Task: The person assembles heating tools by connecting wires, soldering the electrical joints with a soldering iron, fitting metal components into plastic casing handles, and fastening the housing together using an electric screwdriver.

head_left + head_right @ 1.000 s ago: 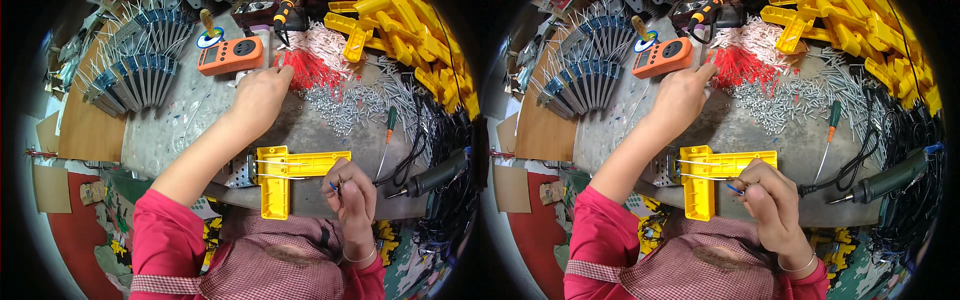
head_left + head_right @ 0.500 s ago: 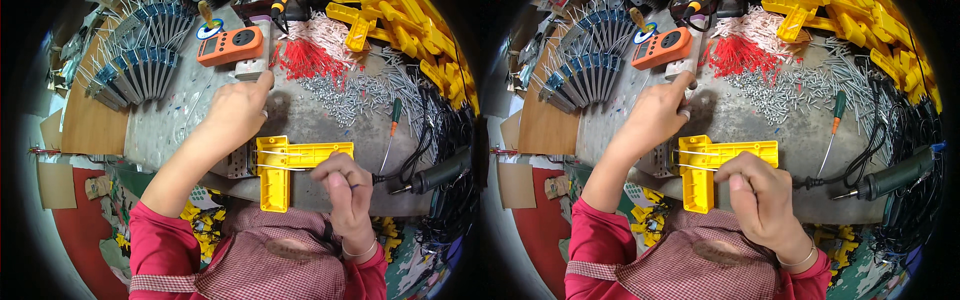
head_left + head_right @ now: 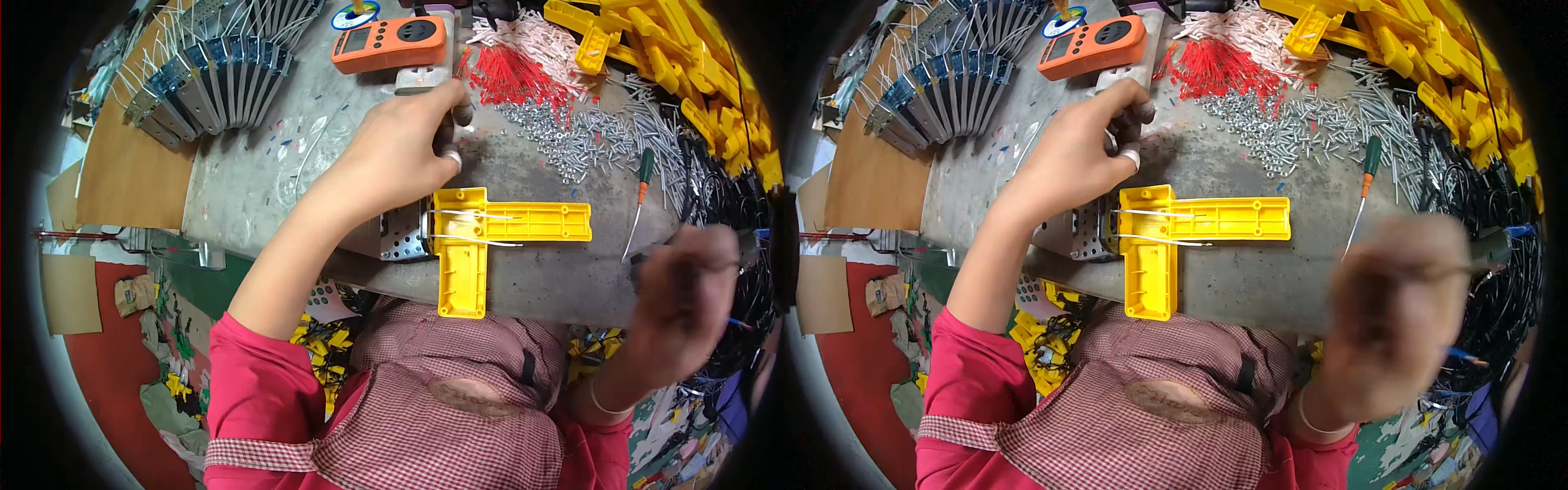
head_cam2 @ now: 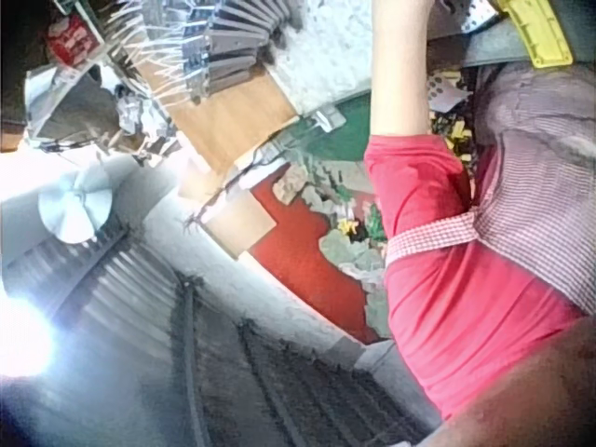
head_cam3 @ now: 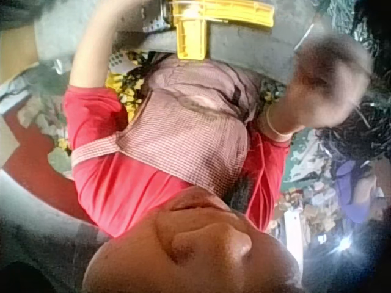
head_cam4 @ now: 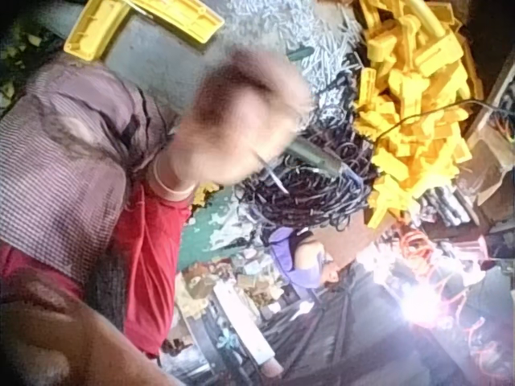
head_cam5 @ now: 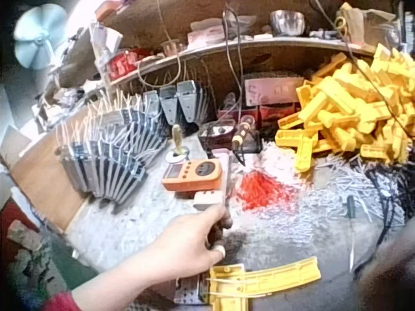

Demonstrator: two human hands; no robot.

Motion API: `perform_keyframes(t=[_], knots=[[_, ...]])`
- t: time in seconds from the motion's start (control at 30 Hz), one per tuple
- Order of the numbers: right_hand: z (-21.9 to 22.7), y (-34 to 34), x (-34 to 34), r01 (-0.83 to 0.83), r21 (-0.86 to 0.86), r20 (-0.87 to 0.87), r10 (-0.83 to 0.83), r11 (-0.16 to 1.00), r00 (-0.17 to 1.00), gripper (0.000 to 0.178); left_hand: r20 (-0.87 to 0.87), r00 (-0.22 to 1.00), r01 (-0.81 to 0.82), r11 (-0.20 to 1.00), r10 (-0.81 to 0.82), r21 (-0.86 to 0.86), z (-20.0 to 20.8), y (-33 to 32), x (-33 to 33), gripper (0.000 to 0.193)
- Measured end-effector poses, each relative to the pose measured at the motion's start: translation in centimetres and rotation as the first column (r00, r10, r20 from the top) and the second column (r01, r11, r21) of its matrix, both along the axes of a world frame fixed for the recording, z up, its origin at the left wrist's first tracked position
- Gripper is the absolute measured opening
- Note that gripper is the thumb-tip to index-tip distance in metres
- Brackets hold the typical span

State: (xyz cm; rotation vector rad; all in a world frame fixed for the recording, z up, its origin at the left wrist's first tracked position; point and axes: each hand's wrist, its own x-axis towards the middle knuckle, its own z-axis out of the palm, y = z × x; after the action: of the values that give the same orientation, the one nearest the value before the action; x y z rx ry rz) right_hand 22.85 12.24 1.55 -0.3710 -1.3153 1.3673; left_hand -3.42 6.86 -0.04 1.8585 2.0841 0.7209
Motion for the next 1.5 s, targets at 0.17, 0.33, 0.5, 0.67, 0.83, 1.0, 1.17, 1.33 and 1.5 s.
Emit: perform_keyframes(t=[0.17,0.33,0.5,0.67,0.83,1.0,1.17,1.33,1.5], knots=[[-1.7,-1.9,-4.0,-0.135,-0.343,0.365,0.264,0.93,0.893,0.016,0.55,0.821,0.075,0.984,-0.154,0.165,2.0,-1.7,3.1,0.033],[-2.3,-1.8,-6.1,-0.156,-0.304,0.304,0.251,0.94,0.919,0.009,0.634,0.737,0.062,0.958,-0.233,0.28,1.2,-3.1,4.6,0.041],[-2.6,-1.7,-5.3,-0.14,-0.227,0.368,0.218,0.964,0.904,0.01,0.626,0.751,0.091,0.972,-0.211,0.218,1.1,-3.4,4.9,0.041],[-2.1,-1.7,-4.9,-0.169,-0.326,0.379,0.293,0.93,0.878,0.009,0.659,0.696,0.121,0.951,-0.287,0.286,0.3,-3.7,4.4,0.041],[-2.4,-1.9,-4.0,-0.183,-0.343,0.304,0.293,0.921,0.906,0.008,0.839,0.492,0.062,0.971,-0.232,0.232,0.1,-4.8,4.4,0.04],[-2.1,-3.0,-4.5,-0.105,-0.268,0.359,0.2,0.958,0.912,0.011,0.487,0.829,0.069,0.915,-0.275,0.398,-0.4,-5.5,4.1,0.062],[-1.7,-3.2,-4.7,-0.192,-0.034,0.588,0.174,0.981,0.789,0.014,0.448,0.879,0.025,0.954,-0.164,0.3,1.1,-6.5,4.0,0.049],[-3.1,-3.4,-6.3,-0.284,0.387,0.822,-0.188,0.878,0.538,0.017,0.396,0.917,-0.074,0.95,-0.055,0.302,0.6,-6.4,2.4,0.052],[-2.2,-3.9,-5.7,-0.334,0.4,0.87,-0.238,0.854,0.433,0.011,0.374,0.924,-0.051,0.943,-0.08,0.328,0.2,-6.5,2.7,0.049]])
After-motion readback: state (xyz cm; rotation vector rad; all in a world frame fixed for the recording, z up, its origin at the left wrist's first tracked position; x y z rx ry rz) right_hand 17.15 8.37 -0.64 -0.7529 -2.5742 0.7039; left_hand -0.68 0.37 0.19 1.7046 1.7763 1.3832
